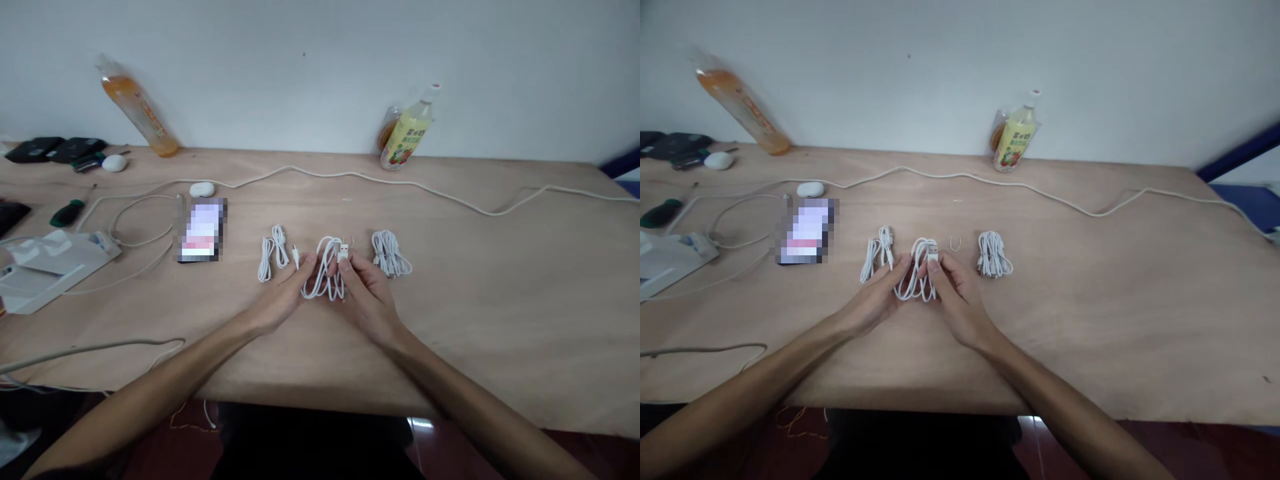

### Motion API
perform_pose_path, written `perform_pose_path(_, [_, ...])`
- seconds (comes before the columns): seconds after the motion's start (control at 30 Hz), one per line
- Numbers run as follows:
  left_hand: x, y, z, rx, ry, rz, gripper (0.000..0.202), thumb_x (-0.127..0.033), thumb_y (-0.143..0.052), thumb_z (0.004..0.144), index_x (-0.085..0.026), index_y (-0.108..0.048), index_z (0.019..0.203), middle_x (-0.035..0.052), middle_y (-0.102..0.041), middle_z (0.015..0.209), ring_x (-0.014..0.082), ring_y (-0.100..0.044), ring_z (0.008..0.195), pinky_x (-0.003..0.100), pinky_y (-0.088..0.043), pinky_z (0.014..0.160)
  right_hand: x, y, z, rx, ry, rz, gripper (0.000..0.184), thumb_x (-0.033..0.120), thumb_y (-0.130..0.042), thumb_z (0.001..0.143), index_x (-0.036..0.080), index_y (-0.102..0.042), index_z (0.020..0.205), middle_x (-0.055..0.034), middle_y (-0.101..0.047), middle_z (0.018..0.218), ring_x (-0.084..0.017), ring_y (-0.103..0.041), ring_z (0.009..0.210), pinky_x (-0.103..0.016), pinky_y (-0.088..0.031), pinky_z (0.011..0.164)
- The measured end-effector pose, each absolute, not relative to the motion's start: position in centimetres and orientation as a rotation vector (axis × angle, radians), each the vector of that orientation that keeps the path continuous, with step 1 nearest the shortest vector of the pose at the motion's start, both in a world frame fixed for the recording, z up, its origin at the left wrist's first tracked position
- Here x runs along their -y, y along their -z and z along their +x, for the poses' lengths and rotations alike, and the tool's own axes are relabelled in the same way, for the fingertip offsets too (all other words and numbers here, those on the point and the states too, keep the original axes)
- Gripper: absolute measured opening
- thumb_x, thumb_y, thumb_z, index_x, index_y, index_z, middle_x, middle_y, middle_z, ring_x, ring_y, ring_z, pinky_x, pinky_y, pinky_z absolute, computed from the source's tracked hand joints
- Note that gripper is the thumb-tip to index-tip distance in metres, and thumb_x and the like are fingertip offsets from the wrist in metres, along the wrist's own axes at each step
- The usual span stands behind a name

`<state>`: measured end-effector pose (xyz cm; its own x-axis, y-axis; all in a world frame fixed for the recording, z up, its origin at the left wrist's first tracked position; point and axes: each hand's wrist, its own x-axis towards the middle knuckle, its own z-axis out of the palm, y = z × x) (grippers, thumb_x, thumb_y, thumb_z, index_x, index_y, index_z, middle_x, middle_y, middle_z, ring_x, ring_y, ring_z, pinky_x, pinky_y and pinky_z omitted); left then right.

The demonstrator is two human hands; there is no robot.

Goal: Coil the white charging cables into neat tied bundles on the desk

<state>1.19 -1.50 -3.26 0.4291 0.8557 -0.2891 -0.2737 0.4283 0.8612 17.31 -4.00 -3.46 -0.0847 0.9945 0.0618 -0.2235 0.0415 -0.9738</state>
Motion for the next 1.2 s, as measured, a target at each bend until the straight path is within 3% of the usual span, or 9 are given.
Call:
perform_pose_path(0.2, [1.6, 2.3, 1.4, -0.76, -0.779, 0.761, 0.039, -0.054, -0.076, 0.099, -0.017, -0.08, 0.109, 0.0127, -0.083, 0.104, 0.0308, -0.078, 0.108, 0.042, -0.064, 0.091, 3.8, 3.3, 17.5, 1.171, -1.148, -1.071, 0.045, 0.065, -0.065, 0.101, 0.025, -0.067, 0.081, 0.0013, -0.061, 0.078, -0.016, -0.052, 0.067, -0.03, -0.047, 0.064])
perform_pose_path(0.33, [1.5, 1.9, 1.3, -0.74, -0.778, 0.723, 0.033, -0.044, -0.068, 0.106, -0.015, -0.08, 0.116, 0.0167, -0.084, 0.114, 0.0331, -0.079, 0.112, 0.049, -0.066, 0.096, 3.6, 3.3, 17.6, 1.158, -1.067, -1.129, 0.045, 0.065, -0.063, 0.101, 0.026, -0.065, 0.08, 0.0012, -0.062, 0.075, -0.017, -0.055, 0.067, -0.03, -0.048, 0.062])
perform_pose_path(0.5, [1.2, 1.5, 1.1, -0.702, -0.804, 0.694, 0.031, -0.032, -0.055, 0.113, -0.013, -0.078, 0.123, 0.0197, -0.082, 0.125, 0.033, -0.08, 0.114, 0.051, -0.068, 0.094, 3.5, 3.5, 17.7, 1.113, -0.991, -1.173, 0.041, 0.06, -0.062, 0.103, 0.026, -0.066, 0.08, -0.0004, -0.068, 0.08, -0.019, -0.062, 0.076, -0.032, -0.052, 0.07])
perform_pose_path(0.6, [1.1, 1.4, 1.1, -0.704, -0.824, 0.675, 0.034, -0.032, -0.051, 0.115, -0.012, -0.077, 0.126, 0.0214, -0.081, 0.127, 0.0336, -0.081, 0.113, 0.051, -0.068, 0.093, 3.3, 3.4, 17.7, 1.055, -0.951, -1.189, 0.037, 0.056, -0.064, 0.103, 0.026, -0.067, 0.081, -0.0029, -0.075, 0.093, -0.021, -0.069, 0.089, -0.035, -0.055, 0.079])
perform_pose_path(0.7, [1.1, 1.4, 1.2, -0.724, -0.856, 0.655, 0.035, -0.033, -0.049, 0.116, -0.013, -0.075, 0.129, 0.0212, -0.081, 0.128, 0.0338, -0.08, 0.117, 0.051, -0.068, 0.095, 2.9, 3.6, 17.8, 0.991, -0.917, -1.226, 0.038, 0.058, -0.063, 0.102, 0.026, -0.066, 0.081, -0.0027, -0.076, 0.092, -0.021, -0.069, 0.087, -0.036, -0.056, 0.081])
perform_pose_path(0.8, [1.0, 1.3, 1.1, -0.759, -0.881, 0.629, 0.033, -0.032, -0.051, 0.115, -0.014, -0.072, 0.134, 0.0209, -0.08, 0.131, 0.0345, -0.079, 0.121, 0.054, -0.068, 0.097, 2.6, 4.1, 18.1, 0.928, -0.879, -1.268, 0.039, 0.06, -0.063, 0.102, 0.026, -0.066, 0.084, -0.0016, -0.072, 0.085, -0.02, -0.068, 0.082, -0.036, -0.056, 0.079])
perform_pose_path(0.97, [0.9, 1.2, 0.9, -0.777, -0.896, 0.605, 0.038, -0.034, -0.052, 0.115, -0.015, -0.066, 0.145, 0.0217, -0.077, 0.137, 0.0363, -0.077, 0.125, 0.057, -0.066, 0.1, 2.3, 4.9, 18.4, 0.856, -0.975, -1.262, 0.044, 0.067, -0.062, 0.1, 0.025, -0.065, 0.088, -0.0026, -0.07, 0.086, -0.02, -0.066, 0.075, -0.032, -0.055, 0.062])
perform_pose_path(1.2, [0.7, 1.3, 0.7, -0.722, -0.905, 0.569, 0.04, -0.036, -0.045, 0.117, -0.017, -0.064, 0.145, 0.02, -0.078, 0.136, 0.0366, -0.077, 0.126, 0.059, -0.064, 0.103, 2.1, 4.5, 18.2, 0.763, -1.066, -1.199, 0.042, 0.064, -0.075, 0.092, 0.024, -0.067, 0.087, -0.0012, -0.069, 0.084, -0.017, -0.064, 0.071, -0.03, -0.055, 0.058])
